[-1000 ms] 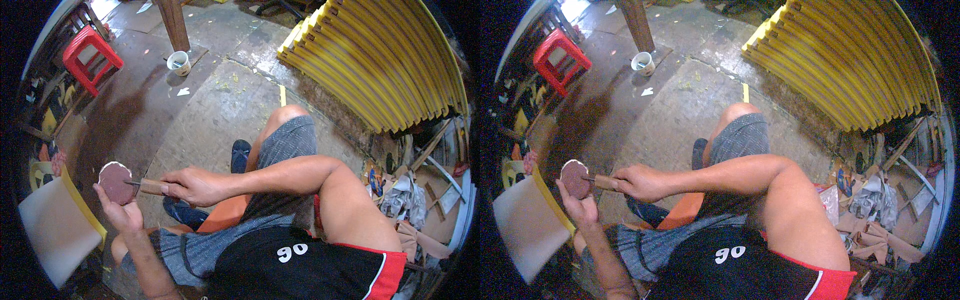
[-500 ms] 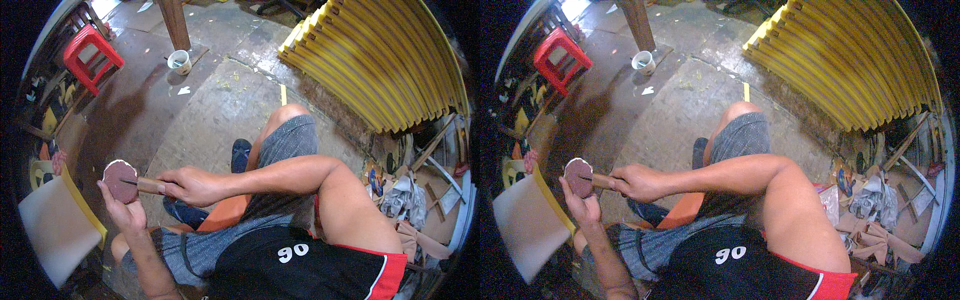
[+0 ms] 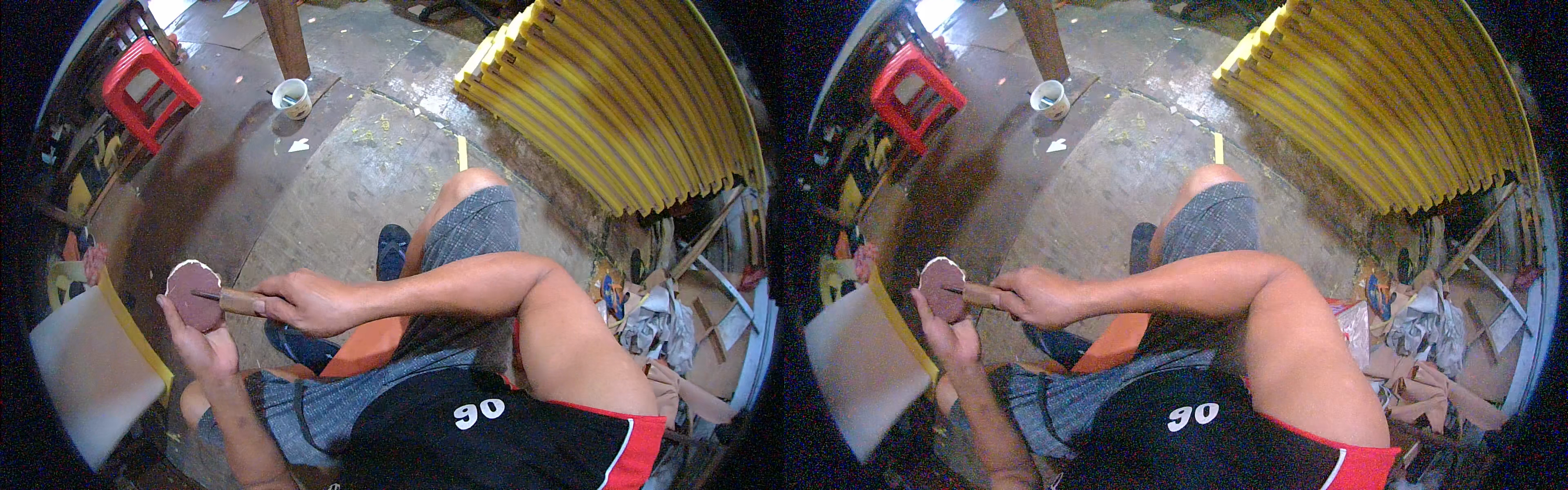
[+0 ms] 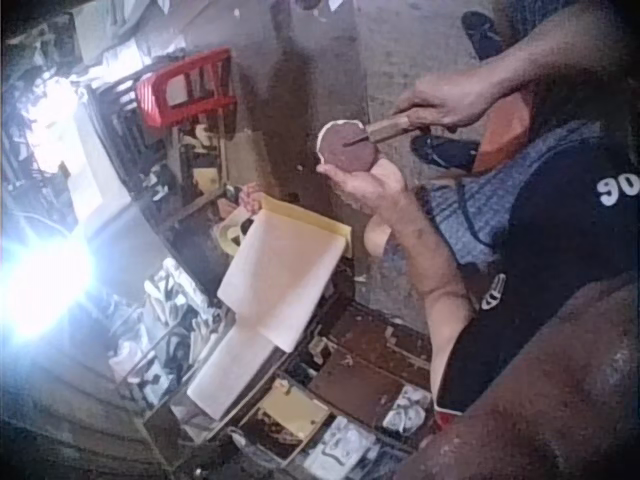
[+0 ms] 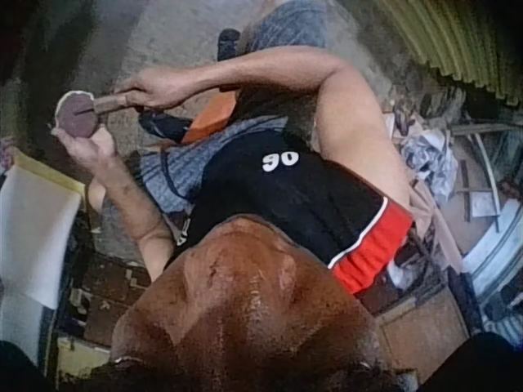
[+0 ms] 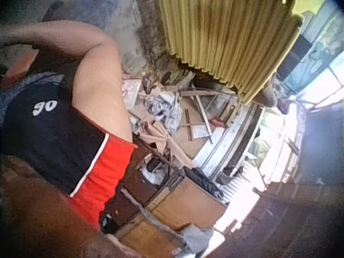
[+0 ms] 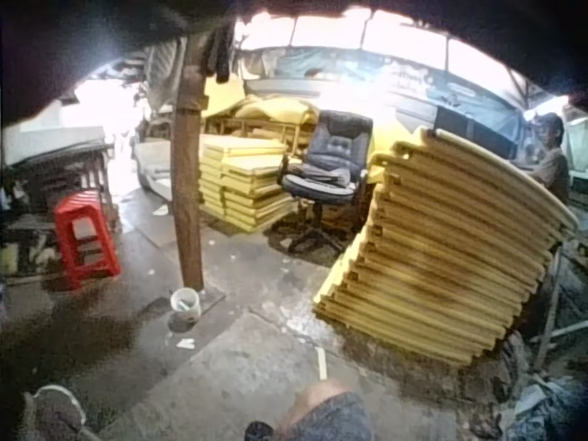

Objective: The person sits on a low stool and uses a chisel to carve the edge of a round wooden disc held in the left hand. The person repeatedly rotates the disc and scrapes the perimeter to smooth the shape.

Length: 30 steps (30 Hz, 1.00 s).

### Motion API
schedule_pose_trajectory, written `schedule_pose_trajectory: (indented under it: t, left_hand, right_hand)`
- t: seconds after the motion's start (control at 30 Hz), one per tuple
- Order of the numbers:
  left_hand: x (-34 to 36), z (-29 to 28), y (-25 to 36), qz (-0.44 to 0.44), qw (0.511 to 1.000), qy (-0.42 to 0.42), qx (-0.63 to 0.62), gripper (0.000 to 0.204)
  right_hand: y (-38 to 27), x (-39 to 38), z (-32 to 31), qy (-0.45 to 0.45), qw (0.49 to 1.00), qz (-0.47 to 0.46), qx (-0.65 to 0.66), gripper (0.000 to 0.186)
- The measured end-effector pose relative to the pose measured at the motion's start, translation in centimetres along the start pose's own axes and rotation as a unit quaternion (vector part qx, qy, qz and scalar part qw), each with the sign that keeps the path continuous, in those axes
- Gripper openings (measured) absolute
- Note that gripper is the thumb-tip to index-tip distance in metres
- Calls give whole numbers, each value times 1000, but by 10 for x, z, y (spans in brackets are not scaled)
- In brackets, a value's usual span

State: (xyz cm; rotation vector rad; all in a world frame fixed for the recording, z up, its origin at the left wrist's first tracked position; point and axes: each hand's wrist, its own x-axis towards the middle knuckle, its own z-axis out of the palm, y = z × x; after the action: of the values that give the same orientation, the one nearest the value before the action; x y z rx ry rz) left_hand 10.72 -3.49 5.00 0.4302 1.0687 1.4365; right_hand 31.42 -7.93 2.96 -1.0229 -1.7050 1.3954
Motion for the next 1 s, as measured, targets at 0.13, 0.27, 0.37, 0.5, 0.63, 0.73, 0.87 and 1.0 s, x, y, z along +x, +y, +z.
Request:
schedule_pose_trajectory:
  t: [0.13, 0.27, 0.37, 0.5, 0.63, 0.73, 0.87, 1.0]
  left_hand:
    - [9, -14, 6, 4, 999, -38, -1, 51]
    - [4, -8, -2, -11, 1000, 2, 8, 50]
    - [7, -11, 3, -6, 1000, -12, 7, 50]
    - [7, -11, 2, 0, 1000, -24, 8, 50]
    - [7, -13, 2, -7, 1000, -21, 8, 50]
    - [6, -8, 2, -5, 1000, -17, 12, 50]
    - [2, -7, 0, 4, 999, -40, 30, 52]
    - [7, -12, 2, 1, 999, -28, 22, 52]
  right_hand:
    - [-1, -10, 1, 12, 1000, -4, 6, 33]
    - [0, -3, 2, 0, 1000, 10, 9, 32]
    - [-3, -9, 1, 1, 1000, 10, -8, 32]
    - [0, -3, 2, 13, 1000, 1, 13, 34]
    - [-5, -8, 1, 14, 1000, 4, 21, 33]
    - [-2, -11, 4, 14, 1000, -2, 9, 32]
    - [-5, -9, 2, 2, 1000, 10, 2, 33]
    - [0, -9, 6, 11, 1000, -4, -5, 33]
